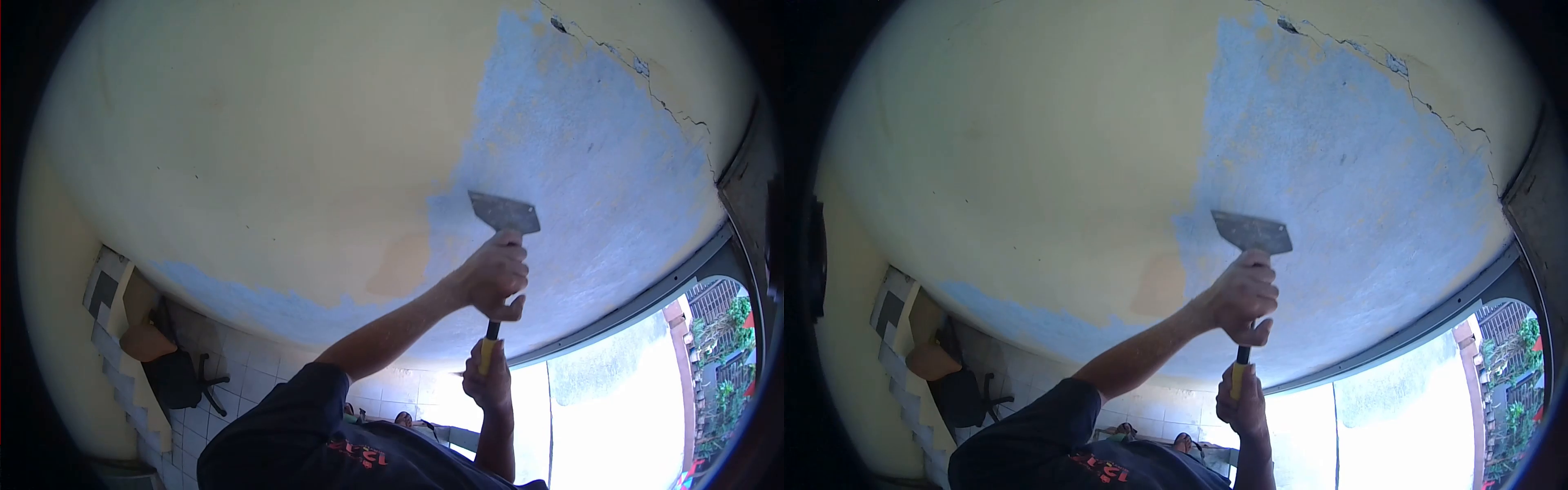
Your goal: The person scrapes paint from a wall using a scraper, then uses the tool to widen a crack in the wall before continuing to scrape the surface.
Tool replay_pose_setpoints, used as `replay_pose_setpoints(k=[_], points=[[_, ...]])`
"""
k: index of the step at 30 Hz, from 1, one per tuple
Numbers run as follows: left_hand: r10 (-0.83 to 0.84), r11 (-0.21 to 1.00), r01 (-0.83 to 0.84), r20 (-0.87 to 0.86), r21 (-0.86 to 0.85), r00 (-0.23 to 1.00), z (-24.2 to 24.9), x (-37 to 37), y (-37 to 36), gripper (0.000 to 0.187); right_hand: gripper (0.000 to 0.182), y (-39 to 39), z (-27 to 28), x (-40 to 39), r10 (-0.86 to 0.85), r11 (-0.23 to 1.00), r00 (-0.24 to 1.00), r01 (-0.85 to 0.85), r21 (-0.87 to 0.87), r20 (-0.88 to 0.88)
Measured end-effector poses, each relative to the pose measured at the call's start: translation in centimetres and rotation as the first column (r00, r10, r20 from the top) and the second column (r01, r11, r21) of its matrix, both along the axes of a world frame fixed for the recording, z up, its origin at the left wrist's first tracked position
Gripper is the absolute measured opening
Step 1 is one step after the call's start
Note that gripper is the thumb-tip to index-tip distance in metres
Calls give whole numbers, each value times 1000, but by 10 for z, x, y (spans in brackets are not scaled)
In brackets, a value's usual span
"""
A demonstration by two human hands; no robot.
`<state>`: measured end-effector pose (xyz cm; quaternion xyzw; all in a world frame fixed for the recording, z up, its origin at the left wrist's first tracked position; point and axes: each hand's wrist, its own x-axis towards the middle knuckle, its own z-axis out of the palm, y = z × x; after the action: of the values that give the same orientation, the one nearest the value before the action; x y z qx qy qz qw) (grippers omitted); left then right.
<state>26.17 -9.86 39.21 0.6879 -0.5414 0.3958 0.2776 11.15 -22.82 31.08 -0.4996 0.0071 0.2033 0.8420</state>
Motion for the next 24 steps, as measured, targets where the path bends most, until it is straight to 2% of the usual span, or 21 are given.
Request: replay_pose_setpoints(k=[4, 6, 8, 11, 14, 15, 16, 18, 20, 24], points=[[-39, 998, 41, 53, -37, 998, 12, 3, -4, 23, 50, 1, 8, 0, -3, 1000, 998, 1, 31, 60], [13, 999, -11, -43, 43, 999, -3, -3, -8, 25, 50, -4, -3, -5, 10, 994, 997, -2, 106, -71], [-19, 1000, 20, -15, 8, 1000, -5, 3, -9, 25, 50, -5, -8, 0, 26, 989, 997, -15, 148, -77], [-15, 1000, 16, 48, -20, 999, 13, 8, -8, 22, 49, -1, 9, 7, 4, 998, 999, -7, 58, 44], [-24, 999, 24, 24, -30, 999, 12, 5, -9, 23, 49, -5, 9, 3, 17, 998, 1000, -18, 62, 18], [26, 1000, -26, 30, 16, 999, 4, 2, -9, 24, 49, -7, 3, 0, 36, 996, 999, -36, 87, 2], [25, 1000, -26, 39, 16, 999, 0, 2, -10, 24, 48, -7, 0, -3, 31, 993, 997, -23, 116, -71], [-11, 1000, 11, 11, -19, 1000, 0, 0, -8, 26, 48, -6, 0, 1, 25, 994, 999, -21, 108, -36], [2, 1000, -1, 38, -22, 999, 13, 7, -8, 26, 48, -5, 12, 6, -2, 1000, 999, 1, 25, 47], [50, 999, -50, 70, 5, 996, 23, 6, -8, 26, 49, -7, 18, 9, 27, 998, 996, -31, 53, 88]])
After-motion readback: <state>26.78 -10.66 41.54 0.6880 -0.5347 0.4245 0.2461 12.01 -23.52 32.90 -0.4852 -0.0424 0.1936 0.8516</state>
